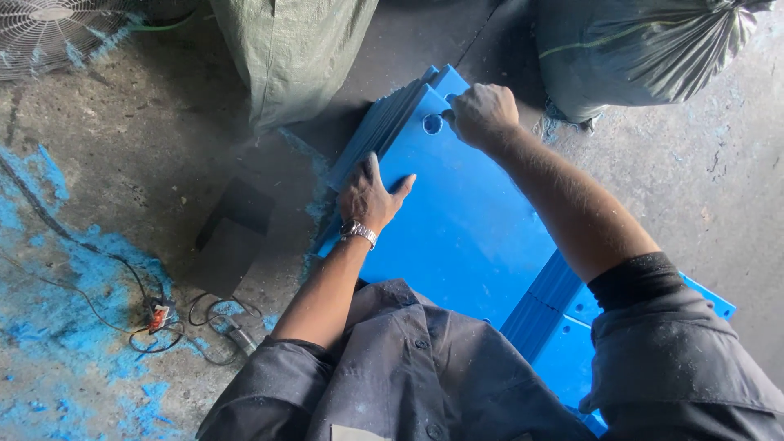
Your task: The person is using a handheld deburring tool to clean the edges and holes of molded blue plastic panels.
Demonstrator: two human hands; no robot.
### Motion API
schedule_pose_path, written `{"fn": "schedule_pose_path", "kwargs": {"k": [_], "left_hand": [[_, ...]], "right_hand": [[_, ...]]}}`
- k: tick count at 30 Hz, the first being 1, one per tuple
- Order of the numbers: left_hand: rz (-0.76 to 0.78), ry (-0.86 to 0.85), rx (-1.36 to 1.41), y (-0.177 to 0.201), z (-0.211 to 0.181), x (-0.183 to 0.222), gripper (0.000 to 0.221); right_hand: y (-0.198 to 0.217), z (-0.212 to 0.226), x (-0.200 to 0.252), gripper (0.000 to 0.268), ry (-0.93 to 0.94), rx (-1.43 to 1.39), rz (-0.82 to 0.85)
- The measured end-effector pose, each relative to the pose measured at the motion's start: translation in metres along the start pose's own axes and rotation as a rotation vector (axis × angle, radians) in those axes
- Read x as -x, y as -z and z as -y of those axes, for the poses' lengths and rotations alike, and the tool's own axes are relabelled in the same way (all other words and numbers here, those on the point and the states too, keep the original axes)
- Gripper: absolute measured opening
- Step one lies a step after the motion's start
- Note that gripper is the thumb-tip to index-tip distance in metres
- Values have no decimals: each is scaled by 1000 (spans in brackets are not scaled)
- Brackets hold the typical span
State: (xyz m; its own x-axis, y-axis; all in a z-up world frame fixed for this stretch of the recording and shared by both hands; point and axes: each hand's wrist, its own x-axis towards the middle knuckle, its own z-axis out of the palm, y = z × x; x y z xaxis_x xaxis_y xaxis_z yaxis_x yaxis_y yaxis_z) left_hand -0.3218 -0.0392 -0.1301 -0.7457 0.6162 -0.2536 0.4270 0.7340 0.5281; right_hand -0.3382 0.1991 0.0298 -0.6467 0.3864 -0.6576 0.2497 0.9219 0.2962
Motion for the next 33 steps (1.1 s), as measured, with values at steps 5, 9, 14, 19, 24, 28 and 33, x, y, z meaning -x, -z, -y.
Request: {"fn": "schedule_pose_path", "kwargs": {"k": [5,9,14,19,24,28,33], "left_hand": [[60,16,0,17,-8,2,105],[125,44,-18,40,-19,0,104],[-93,-51,-24,6,-6,3,102],[-47,-39,-18,16,-10,4,102],[10,-18,25,12,-6,3,103],[32,-14,55,12,-4,2,104],[162,-14,122,31,-1,3,104]], "right_hand": [[-24,1,17,38,-98,-205,-1],[-32,14,31,41,-126,-406,-56],[-8,46,10,25,-156,-425,24],[17,45,-29,18,-109,-290,12],[28,18,-35,42,-278,-351,101],[-11,-5,-26,44,-355,-443,128],[-7,-8,44,34,-133,-837,75]]}}
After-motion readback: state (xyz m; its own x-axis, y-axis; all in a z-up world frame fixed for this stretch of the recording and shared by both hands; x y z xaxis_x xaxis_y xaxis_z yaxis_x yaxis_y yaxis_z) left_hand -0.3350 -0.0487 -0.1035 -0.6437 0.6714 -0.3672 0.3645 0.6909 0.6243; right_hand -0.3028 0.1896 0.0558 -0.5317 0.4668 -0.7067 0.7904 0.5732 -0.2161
